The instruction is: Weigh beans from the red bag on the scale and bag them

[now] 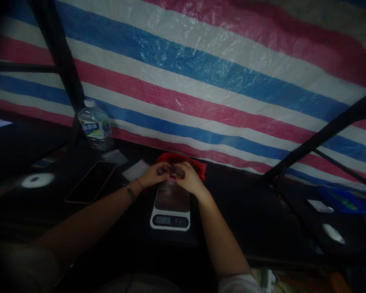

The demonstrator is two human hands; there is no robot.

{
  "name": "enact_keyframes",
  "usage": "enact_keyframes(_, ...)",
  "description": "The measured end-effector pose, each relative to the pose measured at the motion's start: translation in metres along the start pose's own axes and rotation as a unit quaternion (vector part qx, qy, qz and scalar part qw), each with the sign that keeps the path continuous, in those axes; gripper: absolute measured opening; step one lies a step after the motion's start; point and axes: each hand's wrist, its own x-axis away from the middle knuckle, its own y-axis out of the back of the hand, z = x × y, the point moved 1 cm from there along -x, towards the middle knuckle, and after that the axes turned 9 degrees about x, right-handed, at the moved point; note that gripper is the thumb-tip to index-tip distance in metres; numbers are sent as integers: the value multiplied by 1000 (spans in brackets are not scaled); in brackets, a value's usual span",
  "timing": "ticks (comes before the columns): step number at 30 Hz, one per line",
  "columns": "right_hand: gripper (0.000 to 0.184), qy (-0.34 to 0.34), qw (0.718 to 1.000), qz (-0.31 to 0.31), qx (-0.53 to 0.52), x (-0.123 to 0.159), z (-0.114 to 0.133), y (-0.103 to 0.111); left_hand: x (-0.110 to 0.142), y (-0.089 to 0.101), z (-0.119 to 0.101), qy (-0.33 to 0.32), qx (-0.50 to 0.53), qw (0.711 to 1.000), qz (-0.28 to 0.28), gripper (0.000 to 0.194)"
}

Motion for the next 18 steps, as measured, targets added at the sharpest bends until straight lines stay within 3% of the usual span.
enact_keyframes(4, 38, -43, 997, 21, -59, 19, -4, -7, -3, 4, 3, 20, 100, 994, -48, 42)
enact_keyframes(7, 35, -46, 996, 76, -18, 28, -3, -11, -4, 7, 3, 46, 267, 960, -75, 46)
enact_keyframes(9, 42, -32, 996, 83, 9, 30, -1, -10, -4, 7, 1, 74, 343, 934, -59, 52)
enact_keyframes(12, 55, -5, 999, 48, -4, 24, 0, -2, -2, 6, -4, 114, 379, 918, -19, 60)
enact_keyframes(15, 47, 24, 1000, -14, -11, 9, 3, 6, -1, 4, -7, 135, 390, 910, 20, 61)
enact_keyframes(18, 39, 65, 998, -4, 4, -13, 11, 6, -1, 3, -7, 133, 397, 907, 39, 59)
